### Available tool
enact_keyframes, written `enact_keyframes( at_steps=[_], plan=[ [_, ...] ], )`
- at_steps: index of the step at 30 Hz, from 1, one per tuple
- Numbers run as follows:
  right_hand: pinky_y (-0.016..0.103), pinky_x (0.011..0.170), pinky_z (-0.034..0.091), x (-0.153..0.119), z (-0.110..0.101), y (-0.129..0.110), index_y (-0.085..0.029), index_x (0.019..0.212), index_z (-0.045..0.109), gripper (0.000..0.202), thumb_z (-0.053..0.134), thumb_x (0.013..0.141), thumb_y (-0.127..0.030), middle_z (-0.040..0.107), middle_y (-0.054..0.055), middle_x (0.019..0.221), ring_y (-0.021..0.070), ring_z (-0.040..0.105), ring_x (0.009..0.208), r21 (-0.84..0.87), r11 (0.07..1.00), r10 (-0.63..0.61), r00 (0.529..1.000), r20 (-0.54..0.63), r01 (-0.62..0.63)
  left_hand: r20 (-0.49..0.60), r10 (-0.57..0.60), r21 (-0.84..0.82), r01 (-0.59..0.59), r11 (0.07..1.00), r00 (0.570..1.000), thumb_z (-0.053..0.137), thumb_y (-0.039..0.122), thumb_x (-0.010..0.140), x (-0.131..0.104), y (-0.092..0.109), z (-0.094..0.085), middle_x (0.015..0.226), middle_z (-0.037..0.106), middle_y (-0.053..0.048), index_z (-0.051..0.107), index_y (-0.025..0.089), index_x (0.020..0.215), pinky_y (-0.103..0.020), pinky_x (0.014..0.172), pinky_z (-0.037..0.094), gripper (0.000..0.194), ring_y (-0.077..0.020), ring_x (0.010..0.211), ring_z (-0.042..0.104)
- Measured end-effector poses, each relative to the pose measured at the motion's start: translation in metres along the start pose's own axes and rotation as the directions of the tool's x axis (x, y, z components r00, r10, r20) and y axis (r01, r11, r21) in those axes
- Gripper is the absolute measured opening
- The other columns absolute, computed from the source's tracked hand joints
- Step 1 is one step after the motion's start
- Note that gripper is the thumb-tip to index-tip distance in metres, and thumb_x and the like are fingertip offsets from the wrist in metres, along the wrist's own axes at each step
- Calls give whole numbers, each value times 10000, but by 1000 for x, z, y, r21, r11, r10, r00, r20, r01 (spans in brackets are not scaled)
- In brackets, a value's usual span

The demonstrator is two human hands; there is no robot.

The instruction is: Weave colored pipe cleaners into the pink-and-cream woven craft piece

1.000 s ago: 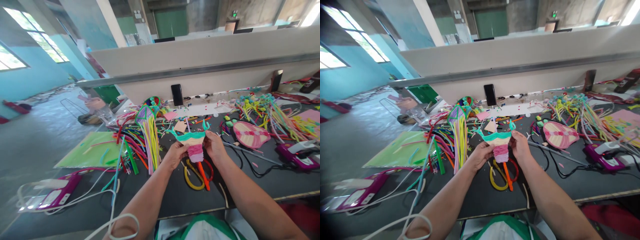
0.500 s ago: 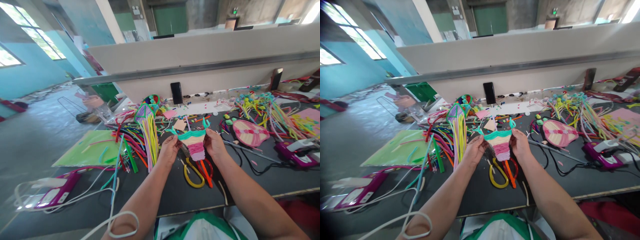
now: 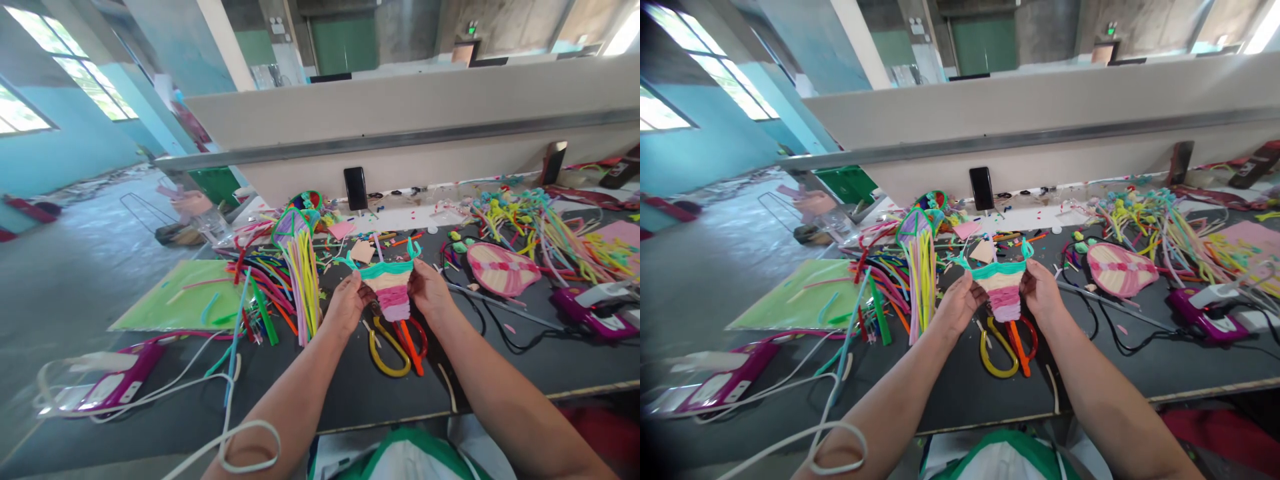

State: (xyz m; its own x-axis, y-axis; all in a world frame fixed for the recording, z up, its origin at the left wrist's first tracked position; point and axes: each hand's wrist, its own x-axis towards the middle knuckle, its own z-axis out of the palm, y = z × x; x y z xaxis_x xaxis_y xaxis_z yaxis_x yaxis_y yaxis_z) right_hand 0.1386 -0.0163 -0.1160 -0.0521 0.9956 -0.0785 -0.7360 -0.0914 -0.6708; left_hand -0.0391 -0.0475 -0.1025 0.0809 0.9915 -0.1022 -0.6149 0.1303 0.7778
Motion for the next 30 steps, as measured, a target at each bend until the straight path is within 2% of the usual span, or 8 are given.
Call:
enact_keyframes(
  at_steps=[4,9,13,16,24,30],
  plan=[
    [234,483,496,-4,5,-1,-204,872,677,157,676,738,-286,713,-8,718,140,632,604,7,999,37,999,22,-37,62,-68,21,66,998,996,731,346,722,-5,-2,6,892,712,-109,638,130,918,-321,732,520,306,-202,795,674],
    [262,573,536,-5,9,-1,-199,860,666,152,660,747,-301,730,7,782,155,662,669,13,997,75,997,26,-76,42,-15,-2,15,1000,999,722,325,733,-5,0,5,920,719,-111,640,129,930,-351,758,525,290,-222,814,682],
    [230,534,521,-3,7,-2,-209,811,647,108,657,750,-297,696,-22,683,121,639,601,52,996,68,998,2,-68,43,14,-19,-14,1000,999,713,312,743,-5,1,4,931,722,-105,645,137,936,-356,784,521,269,-229,846,682],
    [214,503,505,-4,6,-4,-200,818,647,128,644,767,-318,664,-39,638,103,616,573,90,995,44,999,9,-45,63,37,-42,-34,999,997,710,285,748,-5,3,5,930,724,-94,650,144,932,-339,786,519,239,-217,849,682],
    [232,528,494,-11,14,-7,-206,791,652,94,637,767,-296,696,-11,752,121,608,612,73,994,-85,996,19,83,77,20,-86,-13,996,997,716,227,730,-7,5,9,837,725,-72,658,139,862,-273,625,520,169,-187,731,680],
    [254,564,498,-19,18,-8,-200,813,681,153,662,749,-338,713,3,802,150,633,673,-10,989,-147,980,135,150,81,5,-81,1,997,997,695,226,747,-7,6,9,813,723,-71,655,128,839,-267,600,516,140,-177,686,672]
  ],
)
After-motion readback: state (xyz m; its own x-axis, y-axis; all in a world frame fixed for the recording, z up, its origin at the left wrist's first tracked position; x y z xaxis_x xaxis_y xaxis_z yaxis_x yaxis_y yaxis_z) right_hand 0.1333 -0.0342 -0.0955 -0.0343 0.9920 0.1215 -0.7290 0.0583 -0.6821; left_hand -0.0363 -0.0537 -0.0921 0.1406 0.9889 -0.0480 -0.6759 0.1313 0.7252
